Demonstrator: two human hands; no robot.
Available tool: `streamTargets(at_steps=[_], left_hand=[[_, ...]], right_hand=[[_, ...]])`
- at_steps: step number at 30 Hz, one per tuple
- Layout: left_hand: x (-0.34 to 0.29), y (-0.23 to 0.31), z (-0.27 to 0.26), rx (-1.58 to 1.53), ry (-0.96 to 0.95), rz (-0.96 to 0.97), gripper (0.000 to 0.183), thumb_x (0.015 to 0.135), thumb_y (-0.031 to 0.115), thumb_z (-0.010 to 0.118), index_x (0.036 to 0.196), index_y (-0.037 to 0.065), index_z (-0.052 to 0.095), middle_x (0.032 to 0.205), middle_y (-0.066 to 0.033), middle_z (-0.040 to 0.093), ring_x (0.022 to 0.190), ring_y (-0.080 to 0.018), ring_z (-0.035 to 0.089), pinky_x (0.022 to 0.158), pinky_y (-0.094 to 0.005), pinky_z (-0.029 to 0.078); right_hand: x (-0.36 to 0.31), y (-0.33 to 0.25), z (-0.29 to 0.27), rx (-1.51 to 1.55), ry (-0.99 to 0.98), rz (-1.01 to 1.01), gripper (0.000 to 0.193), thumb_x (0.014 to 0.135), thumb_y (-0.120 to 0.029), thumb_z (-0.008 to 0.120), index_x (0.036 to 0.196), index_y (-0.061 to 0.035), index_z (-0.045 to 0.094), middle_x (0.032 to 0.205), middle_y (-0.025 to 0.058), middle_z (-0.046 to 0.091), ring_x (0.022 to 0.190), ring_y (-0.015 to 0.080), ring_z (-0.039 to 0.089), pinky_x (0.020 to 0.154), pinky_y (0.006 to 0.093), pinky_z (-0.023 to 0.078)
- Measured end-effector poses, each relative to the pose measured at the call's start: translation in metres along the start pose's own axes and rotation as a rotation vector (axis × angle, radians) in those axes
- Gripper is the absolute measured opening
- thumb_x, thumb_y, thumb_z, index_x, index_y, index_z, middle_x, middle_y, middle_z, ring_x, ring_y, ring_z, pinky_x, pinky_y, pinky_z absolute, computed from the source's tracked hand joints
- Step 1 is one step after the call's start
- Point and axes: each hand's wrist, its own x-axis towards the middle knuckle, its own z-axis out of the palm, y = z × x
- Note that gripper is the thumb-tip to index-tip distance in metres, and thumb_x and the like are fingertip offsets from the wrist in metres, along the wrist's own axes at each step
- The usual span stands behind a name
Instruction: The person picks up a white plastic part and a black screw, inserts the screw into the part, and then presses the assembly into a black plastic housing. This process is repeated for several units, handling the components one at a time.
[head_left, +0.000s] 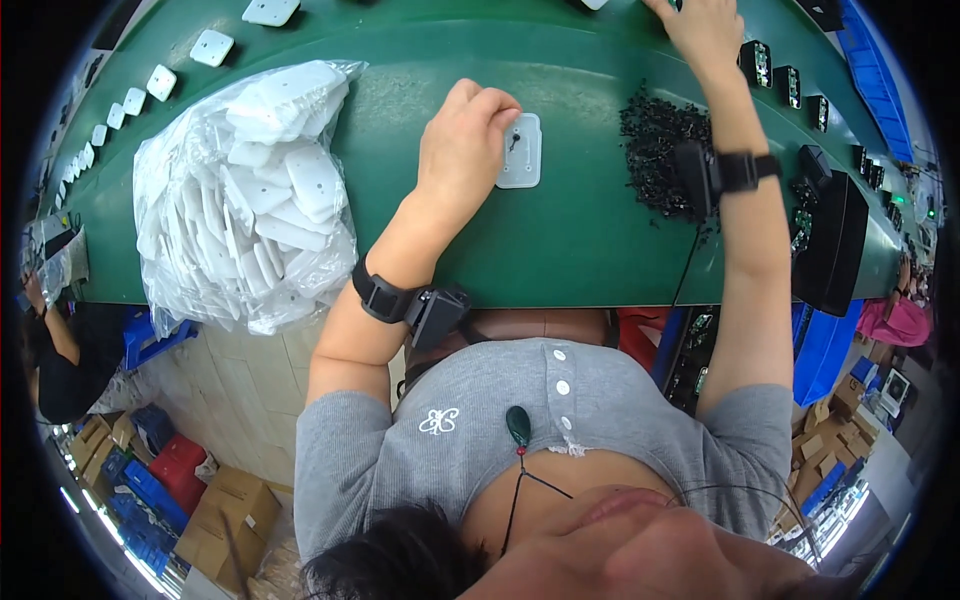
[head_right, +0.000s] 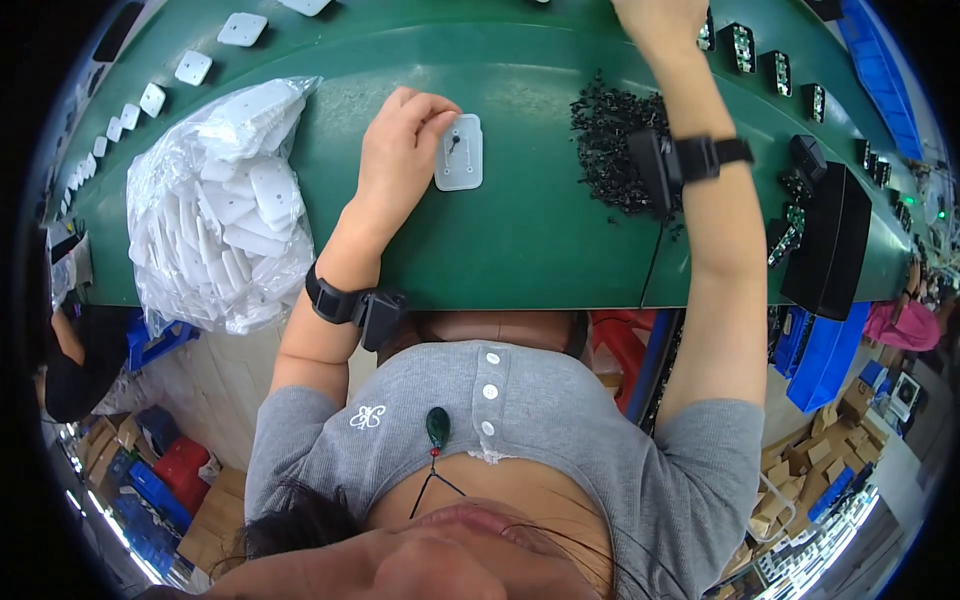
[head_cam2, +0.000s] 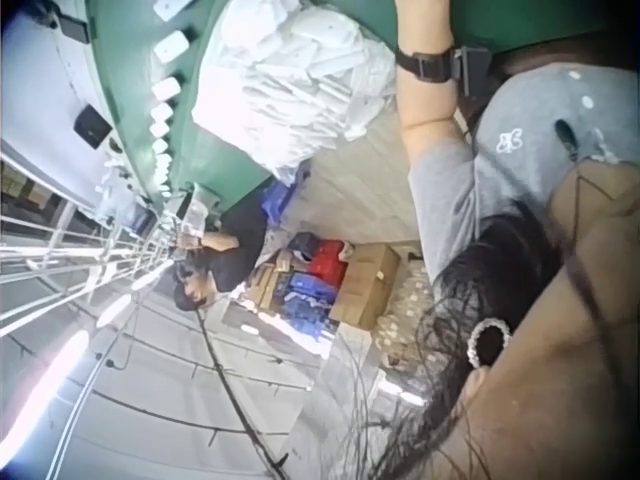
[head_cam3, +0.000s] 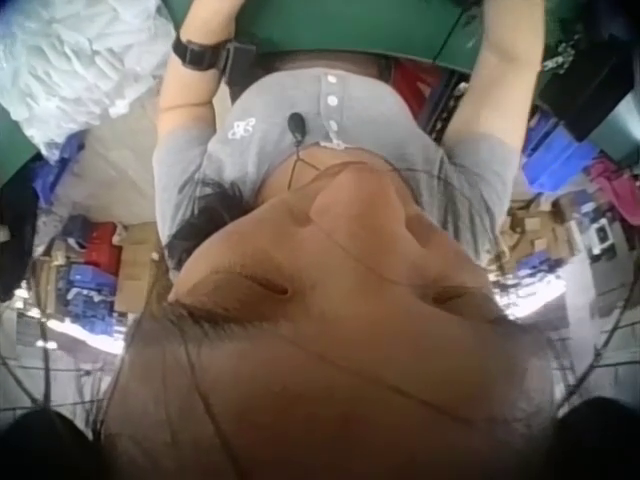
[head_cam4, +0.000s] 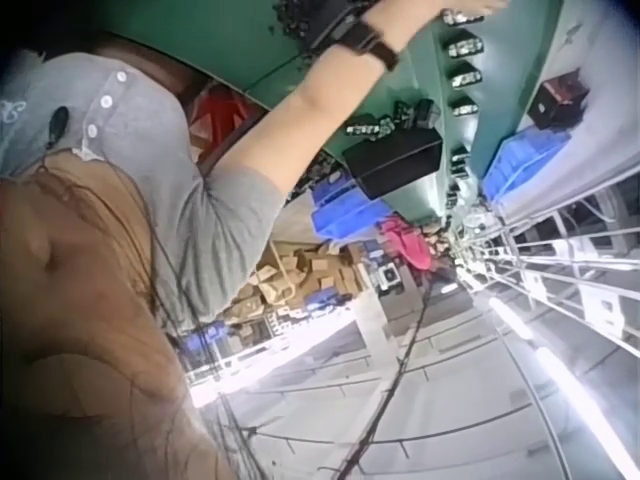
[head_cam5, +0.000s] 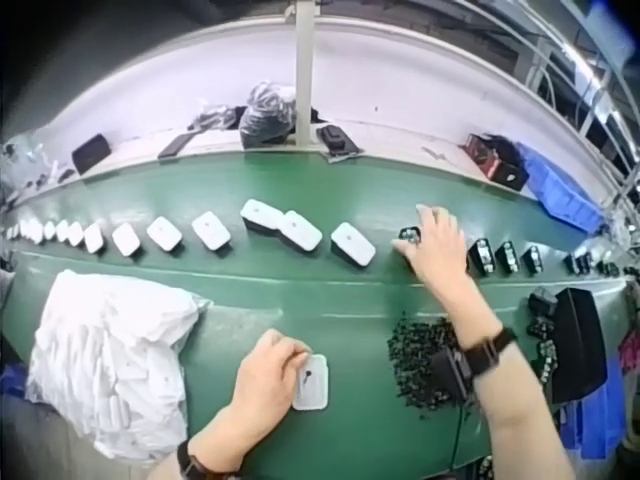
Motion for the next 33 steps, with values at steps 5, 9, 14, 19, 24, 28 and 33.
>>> streamTargets(at_steps=[5, 9, 14, 19, 24, 28, 33], left_hand=[[-0.002, -0.001, 0.001, 0.076, -0.006, 0.111, 0.004, 0.089, 0.009, 0.062, 0.09, 0.007, 0.066, 0.093, -0.0129, 0.057, 0.077, -0.0352, 0.062, 0.066, -0.0436, 0.052], [-0.002, -0.01, -0.005, 0.06, 0.041, 0.152, 0.011, 0.088, 0.016, 0.066, 0.094, 0.006, 0.065, 0.093, -0.0142, 0.056, 0.076, -0.0359, 0.062, 0.066, -0.043, 0.054], [-0.019, 0.017, -0.013, 0.474, -0.025, 0.224, 0.059, 0.07, 0.043, 0.08, 0.103, 0.001, 0.056, 0.095, -0.0117, 0.053, 0.089, -0.0291, 0.058, 0.069, -0.0396, 0.055], [-0.026, 0.03, -0.006, 0.599, -0.105, 0.263, 0.056, 0.067, 0.038, 0.082, 0.102, 0.003, 0.056, 0.096, -0.0103, 0.053, 0.096, -0.0269, 0.055, 0.075, -0.0349, 0.05], [-0.026, 0.024, -0.014, 0.529, -0.131, 0.344, 0.041, 0.075, 0.011, 0.073, 0.112, 0.004, 0.057, 0.103, -0.0078, 0.058, 0.099, -0.0248, 0.056, 0.083, -0.0357, 0.047], [-0.028, 0.012, -0.024, 0.464, -0.149, 0.51, 0.045, 0.077, 0.004, 0.068, 0.12, 0.004, 0.055, 0.106, -0.0079, 0.06, 0.104, -0.0251, 0.057, 0.092, -0.0378, 0.045], [-0.031, 0.005, -0.029, 0.226, -0.202, 0.43, 0.042, 0.081, -0.004, 0.06, 0.122, 0.003, 0.055, 0.114, -0.012, 0.061, 0.112, -0.0309, 0.057, 0.108, -0.0464, 0.038]], right_hand=[[0.02, 0.029, 0.027, -1.294, -0.285, -0.028, 0.046, 0.078, -0.025, 0.076, 0.113, -0.001, 0.06, 0.104, 0.0157, 0.057, 0.095, 0.0323, 0.059, 0.082, 0.0416, 0.05], [-0.027, -0.033, 0.048, -0.704, -0.256, 0.094, 0.039, 0.081, -0.021, 0.074, 0.112, 0.0002, 0.062, 0.102, 0.0147, 0.06, 0.09, 0.0272, 0.061, 0.078, 0.0362, 0.051], [-0.125, -0.1, 0.041, 0.0, -0.331, 0.305, 0.039, 0.08, -0.005, 0.072, 0.115, -0.0005, 0.055, 0.115, 0.009, 0.052, 0.104, 0.0197, 0.057, 0.093, 0.0302, 0.047], [-0.184, -0.128, 0.021, -0.194, -0.373, 0.268, 0.055, 0.076, 0.004, 0.07, 0.127, -0.003, 0.052, 0.119, 0.011, 0.047, 0.11, 0.0221, 0.053, 0.097, 0.0328, 0.044], [-0.2, -0.132, 0.014, -0.382, -0.438, 0.128, 0.049, 0.074, 0.002, 0.073, 0.121, -0.0046, 0.06, 0.116, 0.0141, 0.053, 0.106, 0.0292, 0.055, 0.092, 0.0377, 0.047], [-0.188, -0.14, 0.011, -0.449, -0.524, 0.116, 0.042, 0.077, 0.003, 0.071, 0.118, -0.0035, 0.063, 0.119, 0.0139, 0.061, 0.11, 0.0305, 0.059, 0.093, 0.0382, 0.048], [-0.164, -0.136, 0.019, -0.407, -0.495, 0.041, 0.038, 0.078, -0.001, 0.072, 0.116, -0.0024, 0.066, 0.115, 0.0142, 0.066, 0.108, 0.0305, 0.063, 0.094, 0.037, 0.049]])
